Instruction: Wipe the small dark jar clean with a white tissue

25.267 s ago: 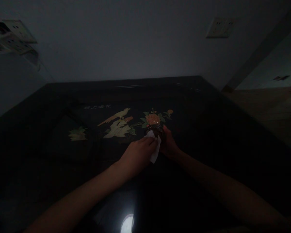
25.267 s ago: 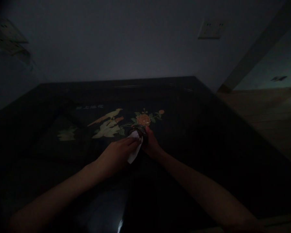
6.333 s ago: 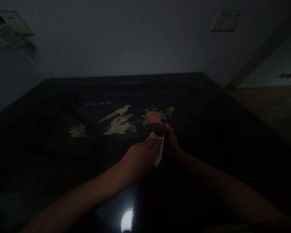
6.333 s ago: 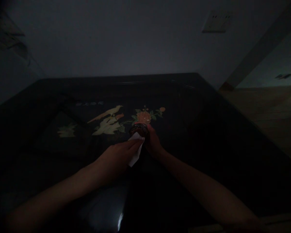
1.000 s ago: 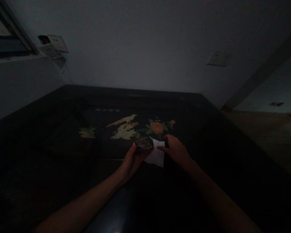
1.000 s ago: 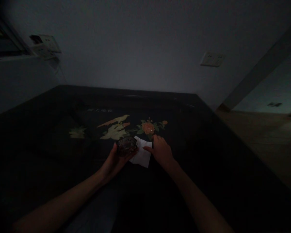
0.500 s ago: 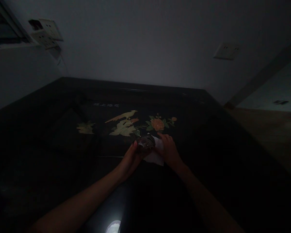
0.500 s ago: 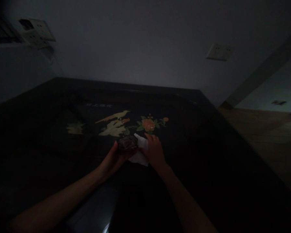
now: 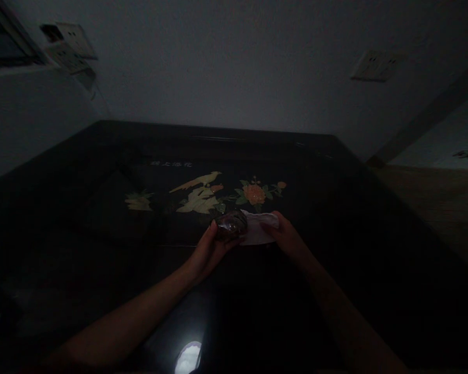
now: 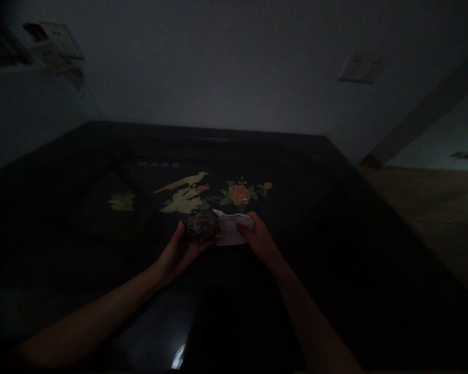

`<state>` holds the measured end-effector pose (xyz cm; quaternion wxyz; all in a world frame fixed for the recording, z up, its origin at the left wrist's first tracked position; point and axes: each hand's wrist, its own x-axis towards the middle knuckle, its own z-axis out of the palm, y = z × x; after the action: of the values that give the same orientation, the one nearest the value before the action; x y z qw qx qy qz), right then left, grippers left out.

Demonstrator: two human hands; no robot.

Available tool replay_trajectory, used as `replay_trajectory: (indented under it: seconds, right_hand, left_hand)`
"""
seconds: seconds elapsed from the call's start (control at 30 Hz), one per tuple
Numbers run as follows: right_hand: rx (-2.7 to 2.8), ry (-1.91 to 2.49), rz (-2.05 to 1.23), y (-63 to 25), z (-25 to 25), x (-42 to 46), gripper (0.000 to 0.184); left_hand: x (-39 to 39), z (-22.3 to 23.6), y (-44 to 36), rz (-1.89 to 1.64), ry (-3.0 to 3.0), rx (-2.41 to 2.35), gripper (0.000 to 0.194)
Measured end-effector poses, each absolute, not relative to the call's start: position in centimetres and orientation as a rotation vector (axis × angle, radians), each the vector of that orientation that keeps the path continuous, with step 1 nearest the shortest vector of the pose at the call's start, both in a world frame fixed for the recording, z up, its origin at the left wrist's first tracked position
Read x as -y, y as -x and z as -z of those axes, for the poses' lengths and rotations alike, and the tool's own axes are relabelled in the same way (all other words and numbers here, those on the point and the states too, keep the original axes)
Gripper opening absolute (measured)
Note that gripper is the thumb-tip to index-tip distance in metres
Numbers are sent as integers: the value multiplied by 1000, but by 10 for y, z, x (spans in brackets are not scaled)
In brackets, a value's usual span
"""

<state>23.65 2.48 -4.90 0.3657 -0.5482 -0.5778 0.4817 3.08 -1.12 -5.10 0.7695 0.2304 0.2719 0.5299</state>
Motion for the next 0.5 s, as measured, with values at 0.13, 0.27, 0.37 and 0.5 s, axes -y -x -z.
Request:
replay_trajectory:
  seconds: [0.13, 0.27, 0.37, 0.5]
  right_hand:
    - [1119, 1234, -1268, -237, 49, -25, 39]
    - [1035, 1172, -1113, -230, 45, -20, 51]
    - [1090, 1201, -1088, -225, 37, -10, 41]
    - [1386, 1150, -891, -219, 23, 9, 27]
  left_hand:
    - [12, 56, -29, -1125, -469, -568, 57]
    - [12, 56, -30, -1112, -442, -543, 54]
    - [12, 53, -31, -1099, -399, -540, 53]
    - [12, 51, -31, -1081, -368, -542, 52]
